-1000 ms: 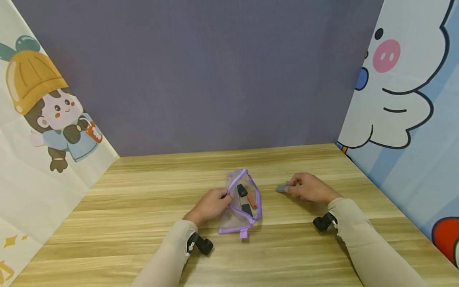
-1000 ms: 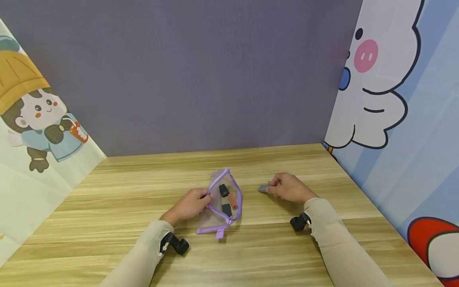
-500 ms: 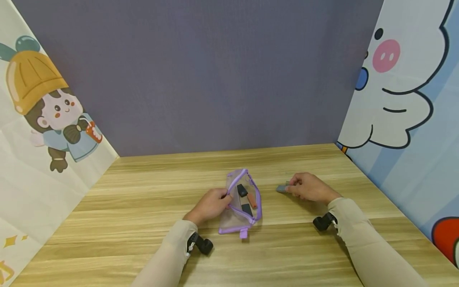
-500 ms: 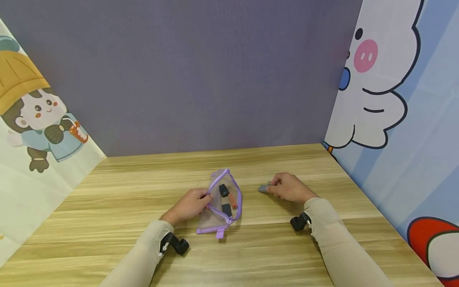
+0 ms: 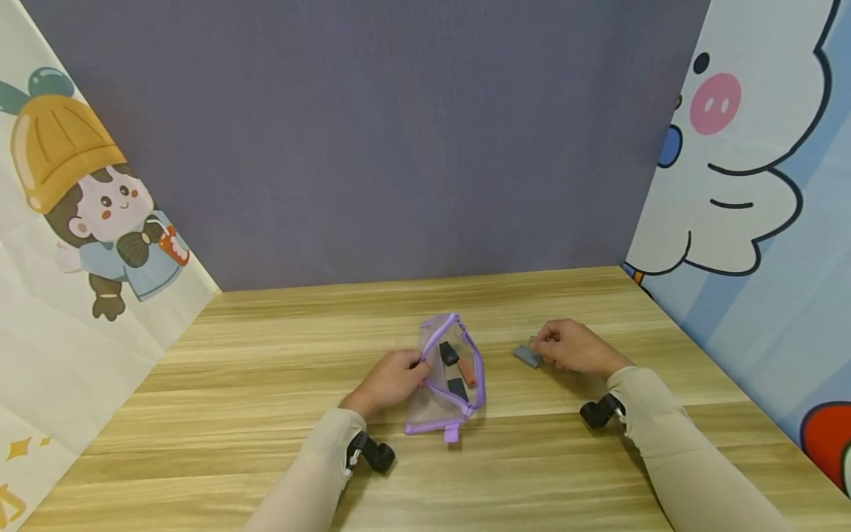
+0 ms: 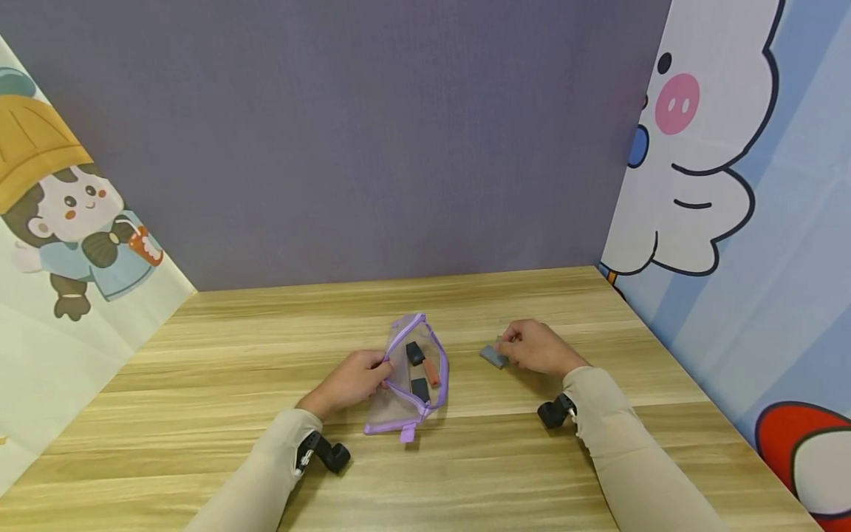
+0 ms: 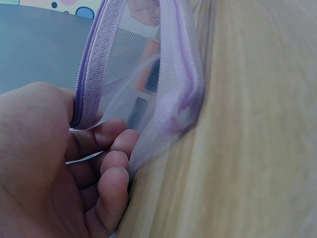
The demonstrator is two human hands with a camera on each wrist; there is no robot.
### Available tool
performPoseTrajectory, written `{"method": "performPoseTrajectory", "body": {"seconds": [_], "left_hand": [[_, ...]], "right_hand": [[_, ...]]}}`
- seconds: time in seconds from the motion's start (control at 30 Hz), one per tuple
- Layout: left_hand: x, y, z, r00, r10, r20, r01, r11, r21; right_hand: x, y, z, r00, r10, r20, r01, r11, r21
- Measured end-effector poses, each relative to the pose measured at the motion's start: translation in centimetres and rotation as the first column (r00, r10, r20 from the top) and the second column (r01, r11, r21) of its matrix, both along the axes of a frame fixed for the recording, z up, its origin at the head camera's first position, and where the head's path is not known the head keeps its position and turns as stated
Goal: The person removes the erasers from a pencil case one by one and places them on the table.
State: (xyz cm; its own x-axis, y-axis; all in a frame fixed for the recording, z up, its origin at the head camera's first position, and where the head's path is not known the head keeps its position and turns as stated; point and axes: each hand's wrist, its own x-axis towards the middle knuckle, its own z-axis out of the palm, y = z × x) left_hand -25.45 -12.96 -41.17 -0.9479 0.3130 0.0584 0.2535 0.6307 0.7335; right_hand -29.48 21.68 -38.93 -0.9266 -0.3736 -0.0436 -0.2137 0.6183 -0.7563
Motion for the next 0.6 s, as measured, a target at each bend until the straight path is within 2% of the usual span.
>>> {"method": "performPoseTrajectory", "body": {"seconds": [0.3,0.6], "left_hand": [[0.08,0.15,0.10,1.000,-0.001,-0.027,0.001,1.000,-0.013],[0.06,0.12,0.04,1.000,0.005,-0.028,-0.005,1.000,-0.009]], "right_hand": [[-0.07,-0.14,-0.01,0.999,-0.006,-0.039,0.006,1.000,-0.003],[-0.24,-0.41,-0.25,1.000,-0.025,-0.015,0.024,0.998,-0.050]]}}
